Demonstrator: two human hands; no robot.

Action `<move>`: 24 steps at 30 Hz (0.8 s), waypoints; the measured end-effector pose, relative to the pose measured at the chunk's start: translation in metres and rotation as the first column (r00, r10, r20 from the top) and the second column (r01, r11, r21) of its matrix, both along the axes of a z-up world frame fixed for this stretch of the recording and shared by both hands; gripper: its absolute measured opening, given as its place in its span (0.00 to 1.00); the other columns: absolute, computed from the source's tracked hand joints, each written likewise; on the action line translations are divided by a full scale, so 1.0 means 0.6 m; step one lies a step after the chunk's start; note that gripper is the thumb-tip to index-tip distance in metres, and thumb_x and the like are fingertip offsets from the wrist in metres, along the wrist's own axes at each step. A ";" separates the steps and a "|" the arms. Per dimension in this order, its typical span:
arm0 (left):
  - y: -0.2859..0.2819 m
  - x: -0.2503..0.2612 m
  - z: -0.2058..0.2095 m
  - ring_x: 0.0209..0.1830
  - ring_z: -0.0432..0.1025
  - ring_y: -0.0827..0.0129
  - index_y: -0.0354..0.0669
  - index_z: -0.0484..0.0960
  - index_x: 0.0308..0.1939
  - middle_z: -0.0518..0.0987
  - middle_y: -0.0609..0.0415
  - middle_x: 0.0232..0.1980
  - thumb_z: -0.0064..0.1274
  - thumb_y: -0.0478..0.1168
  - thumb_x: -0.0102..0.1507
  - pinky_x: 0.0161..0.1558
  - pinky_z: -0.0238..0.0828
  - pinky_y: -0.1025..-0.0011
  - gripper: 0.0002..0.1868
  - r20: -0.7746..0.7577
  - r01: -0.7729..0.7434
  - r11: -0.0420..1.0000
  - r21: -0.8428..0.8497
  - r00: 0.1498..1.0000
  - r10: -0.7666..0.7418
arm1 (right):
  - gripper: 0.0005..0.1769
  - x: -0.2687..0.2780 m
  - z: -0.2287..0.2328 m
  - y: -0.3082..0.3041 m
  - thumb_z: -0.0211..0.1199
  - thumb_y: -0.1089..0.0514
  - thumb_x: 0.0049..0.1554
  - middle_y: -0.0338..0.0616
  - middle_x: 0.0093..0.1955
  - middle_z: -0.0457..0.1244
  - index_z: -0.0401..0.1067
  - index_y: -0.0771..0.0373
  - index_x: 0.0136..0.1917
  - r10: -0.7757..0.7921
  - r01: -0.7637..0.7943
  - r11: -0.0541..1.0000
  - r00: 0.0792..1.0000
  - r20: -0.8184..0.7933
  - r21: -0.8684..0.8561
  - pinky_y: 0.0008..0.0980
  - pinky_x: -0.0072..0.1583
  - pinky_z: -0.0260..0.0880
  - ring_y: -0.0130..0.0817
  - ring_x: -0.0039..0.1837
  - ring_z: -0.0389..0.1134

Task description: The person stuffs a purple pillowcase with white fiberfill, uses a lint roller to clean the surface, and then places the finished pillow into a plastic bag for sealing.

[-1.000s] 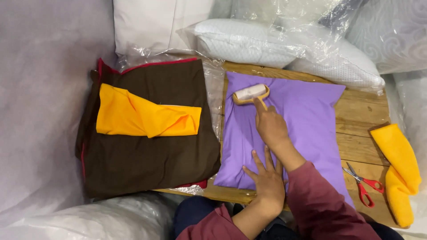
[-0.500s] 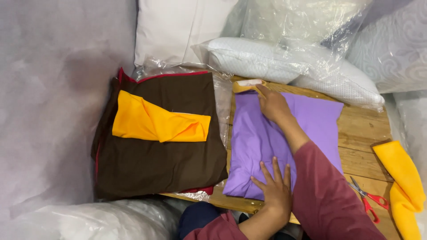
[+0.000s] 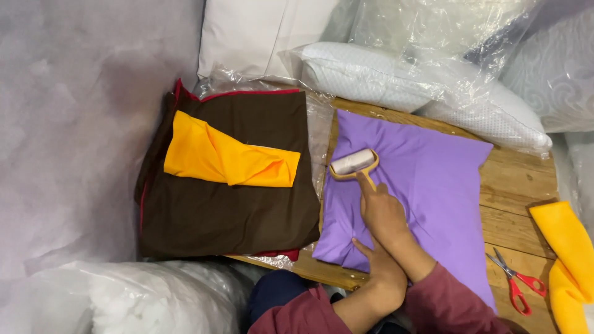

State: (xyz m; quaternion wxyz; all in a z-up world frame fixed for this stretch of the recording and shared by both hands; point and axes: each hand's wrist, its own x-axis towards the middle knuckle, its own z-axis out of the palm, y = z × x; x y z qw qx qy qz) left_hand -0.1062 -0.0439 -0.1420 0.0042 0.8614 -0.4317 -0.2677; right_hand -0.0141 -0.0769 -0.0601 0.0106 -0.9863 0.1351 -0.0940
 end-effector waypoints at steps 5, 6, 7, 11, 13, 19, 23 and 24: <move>0.026 0.014 0.055 0.77 0.25 0.16 0.26 0.47 0.78 0.45 0.28 0.80 0.45 0.45 0.65 0.57 0.36 0.08 0.43 0.016 -0.072 0.993 -0.093 0.997 0.074 | 0.29 0.104 -0.038 -0.026 0.55 0.57 0.60 0.60 0.39 0.65 0.65 0.53 0.75 -0.003 -0.003 0.997 0.996 0.085 0.077 0.50 0.33 0.71 0.56 0.29 0.68; 0.028 0.015 0.053 0.76 0.23 0.13 0.29 0.42 0.80 0.35 0.32 0.83 0.43 0.43 0.64 0.56 0.38 0.07 0.44 0.055 -0.064 0.991 -0.116 0.996 0.071 | 0.29 0.125 -0.049 -0.033 0.55 0.57 0.60 0.60 0.39 0.65 0.65 0.53 0.75 -0.008 -0.001 0.997 0.992 0.127 0.071 0.50 0.32 0.71 0.56 0.29 0.68; 0.025 0.014 0.041 0.76 0.23 0.13 0.29 0.42 0.80 0.35 0.32 0.83 0.43 0.43 0.64 0.56 0.38 0.07 0.44 0.057 -0.067 0.991 -0.115 0.996 0.074 | 0.29 0.138 -0.048 -0.042 0.55 0.57 0.60 0.60 0.39 0.65 0.65 0.53 0.75 -0.005 -0.004 0.997 0.992 0.128 0.072 0.50 0.32 0.71 0.56 0.29 0.68; 0.034 0.028 0.058 0.75 0.34 0.14 0.34 0.55 0.78 0.39 0.30 0.83 0.42 0.41 0.64 0.54 0.48 0.13 0.37 0.121 -0.089 0.970 -0.227 0.986 0.118 | 0.25 0.170 -0.030 -0.089 0.55 0.57 0.61 0.58 0.45 0.68 0.68 0.56 0.72 0.106 -0.149 0.965 0.974 0.202 0.216 0.51 0.44 0.70 0.57 0.42 0.70; 0.059 0.050 0.106 0.73 0.38 0.11 0.38 0.57 0.78 0.40 0.24 0.82 0.41 0.38 0.65 0.52 0.50 0.14 0.35 0.044 -0.095 0.942 -0.323 0.992 0.115 | 0.24 0.149 0.011 -0.098 0.56 0.56 0.62 0.55 0.51 0.70 0.69 0.56 0.71 0.148 -0.210 0.939 0.962 0.229 0.272 0.48 0.50 0.70 0.55 0.48 0.71; 0.145 0.145 0.217 0.30 0.75 0.42 0.32 0.84 0.34 0.81 0.37 0.36 0.51 0.41 0.65 0.34 0.72 0.53 0.14 -0.083 -0.122 0.764 -0.634 0.993 0.089 | 0.26 0.001 0.118 -0.053 0.58 0.62 0.60 0.55 0.62 0.69 0.68 0.60 0.72 0.104 -0.200 0.895 0.963 0.249 0.399 0.45 0.54 0.71 0.53 0.55 0.72; 0.195 0.207 0.266 0.31 0.79 0.52 0.53 0.80 0.29 0.79 0.54 0.25 0.44 0.51 0.68 0.32 0.75 0.59 0.17 -0.122 -0.331 0.617 -0.714 0.926 0.356 | 0.24 -0.062 0.096 -0.017 0.54 0.52 0.63 0.59 0.41 0.68 0.68 0.48 0.72 -0.005 -0.010 0.912 0.999 0.037 0.410 0.57 0.49 0.74 0.62 0.49 0.73; 0.209 0.217 0.276 0.33 0.80 0.49 0.52 0.82 0.32 0.80 0.50 0.28 0.47 0.48 0.67 0.32 0.75 0.57 0.13 -0.049 -0.363 0.570 -0.737 0.870 0.491 | 0.24 -0.075 0.088 -0.005 0.53 0.50 0.63 0.57 0.39 0.67 0.67 0.47 0.73 -0.014 0.018 0.926 1.000 -0.013 0.378 0.57 0.47 0.75 0.61 0.47 0.73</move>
